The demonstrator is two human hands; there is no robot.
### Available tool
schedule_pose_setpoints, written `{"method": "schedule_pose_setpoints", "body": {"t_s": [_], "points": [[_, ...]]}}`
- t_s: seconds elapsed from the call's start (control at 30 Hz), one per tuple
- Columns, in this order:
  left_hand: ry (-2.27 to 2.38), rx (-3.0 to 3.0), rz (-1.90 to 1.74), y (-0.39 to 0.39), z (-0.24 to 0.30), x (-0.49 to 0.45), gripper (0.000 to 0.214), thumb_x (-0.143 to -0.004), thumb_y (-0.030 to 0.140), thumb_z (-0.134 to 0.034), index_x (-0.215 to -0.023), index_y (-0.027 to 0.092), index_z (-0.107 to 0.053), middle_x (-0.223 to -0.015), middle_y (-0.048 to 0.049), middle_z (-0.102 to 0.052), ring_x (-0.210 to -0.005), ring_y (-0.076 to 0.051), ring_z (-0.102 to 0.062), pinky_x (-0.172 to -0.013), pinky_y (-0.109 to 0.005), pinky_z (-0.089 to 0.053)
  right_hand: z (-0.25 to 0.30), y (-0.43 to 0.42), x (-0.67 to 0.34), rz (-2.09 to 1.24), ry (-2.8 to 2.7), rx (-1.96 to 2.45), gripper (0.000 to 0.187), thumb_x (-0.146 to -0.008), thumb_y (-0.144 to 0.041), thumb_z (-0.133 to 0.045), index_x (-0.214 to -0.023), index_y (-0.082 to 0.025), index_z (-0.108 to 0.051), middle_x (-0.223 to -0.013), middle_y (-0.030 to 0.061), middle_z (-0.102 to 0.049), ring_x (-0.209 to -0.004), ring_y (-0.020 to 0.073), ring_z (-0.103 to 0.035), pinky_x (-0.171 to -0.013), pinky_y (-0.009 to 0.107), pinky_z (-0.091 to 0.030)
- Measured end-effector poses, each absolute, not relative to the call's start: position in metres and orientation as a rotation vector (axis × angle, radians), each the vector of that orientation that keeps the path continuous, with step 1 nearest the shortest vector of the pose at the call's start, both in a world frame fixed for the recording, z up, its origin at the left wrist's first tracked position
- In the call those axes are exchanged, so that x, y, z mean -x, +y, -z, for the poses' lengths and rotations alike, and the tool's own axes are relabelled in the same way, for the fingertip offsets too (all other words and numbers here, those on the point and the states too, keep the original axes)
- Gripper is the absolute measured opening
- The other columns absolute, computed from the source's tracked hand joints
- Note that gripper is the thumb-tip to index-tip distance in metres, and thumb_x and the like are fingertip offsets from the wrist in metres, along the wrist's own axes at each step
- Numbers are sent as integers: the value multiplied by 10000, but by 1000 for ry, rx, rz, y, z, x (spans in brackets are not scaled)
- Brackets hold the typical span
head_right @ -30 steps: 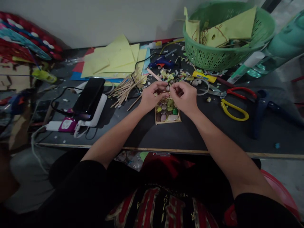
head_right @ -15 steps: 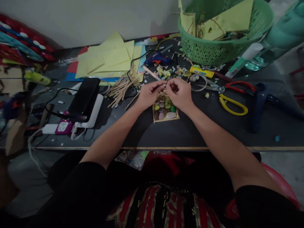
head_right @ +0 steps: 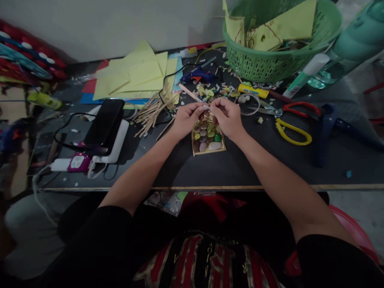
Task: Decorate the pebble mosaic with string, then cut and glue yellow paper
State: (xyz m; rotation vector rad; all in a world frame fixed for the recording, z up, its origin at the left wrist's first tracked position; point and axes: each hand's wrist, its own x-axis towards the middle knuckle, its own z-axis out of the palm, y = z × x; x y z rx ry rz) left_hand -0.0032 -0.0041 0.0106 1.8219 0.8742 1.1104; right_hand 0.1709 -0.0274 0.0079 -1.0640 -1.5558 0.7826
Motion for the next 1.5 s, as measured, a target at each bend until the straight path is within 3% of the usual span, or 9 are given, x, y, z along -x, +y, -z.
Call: {"method": "schedule_pose_setpoints", "body": {"t_s": [0.13, 0.27, 0.37, 0.57, 0.73, 1.0, 1.23, 1.37, 1.5], "points": [[907, -1872, -1132, -3, -10, 4, 578, -924, 687, -439, -1049, 198, -719, -798, -35, -734, -693, -136, -652, -668, -275, -532, -16, -36, -172, -554, -1633, 1104, 431, -947, -620, -460, -953, -232, -647, -782, 41, -631, -540, 120, -582, -501, 281, -489], [906, -1938, -1174, -2, -10, 5, 592, -926, 693, -423, -1040, 194, -720, -903, -46, -756, -821, -157, -688, -759, -289, -552, -20, -38, -170, -367, -1682, 1135, 383, -881, -593, -610, -1008, -237, -667, -912, 58, -673, -648, 135, -630, -543, 265, -513], [901, -1943, -1155, -2, -11, 5, 567, -942, 665, -424, -1044, 193, -721, -876, -41, -757, -804, -153, -695, -751, -284, -558, -21, -36, -169, -345, -1662, 1140, 356, -878, -545, -648, -1081, -256, -691, -952, 64, -696, -736, 168, -670, -606, 292, -549], [886, -1925, -1148, -3, -8, 5, 519, -930, 630, -494, -1093, 196, -727, -923, -48, -769, -846, -158, -706, -797, -300, -564, -28, -40, -170, -286, -1660, 1120, 223, -899, -451, -652, -920, -264, -772, -870, 77, -727, -810, 222, -688, -704, 382, -573], [966, -1899, -1166, -7, -8, 4, 491, -851, 625, -626, -1073, 205, -750, -917, -41, -782, -839, -175, -714, -788, -308, -567, -31, -46, -166, -280, -1659, 1131, 255, -903, -452, -628, -885, -238, -766, -856, 82, -718, -687, 190, -653, -627, 364, -559], [967, -1897, -1218, -8, -14, 7, 454, -912, 583, -566, -1103, 213, -745, -1069, -61, -779, -982, -195, -724, -894, -347, -571, -24, -39, -170, -367, -1687, 1139, 315, -921, -485, -582, -825, -212, -706, -824, 66, -698, -582, 133, -607, -498, 280, -500], [945, -2001, -1209, -6, -15, 12, 455, -857, 612, -627, -1078, 238, -763, -960, -47, -785, -901, -190, -723, -848, -336, -565, -32, -41, -173, -255, -1693, 1102, 265, -901, -481, -639, -971, -259, -767, -936, 80, -735, -802, 212, -686, -672, 365, -569], [963, -2060, -1199, -7, -14, 11, 423, -870, 591, -623, -1039, 233, -774, -961, -54, -783, -909, -183, -716, -843, -317, -551, -33, -40, -176, -264, -1799, 1092, 227, -918, -463, -625, -962, -296, -772, -930, 59, -739, -874, 230, -693, -796, 406, -566], [1004, -2188, -1145, -9, -16, 11, 313, -906, 490, -626, -1011, 238, -778, -922, -44, -779, -892, -177, -706, -837, -306, -531, -32, -41, -177, -214, -1885, 1093, 229, -945, -418, -576, -949, -258, -741, -958, 62, -724, -808, 205, -676, -751, 368, -547]]}}
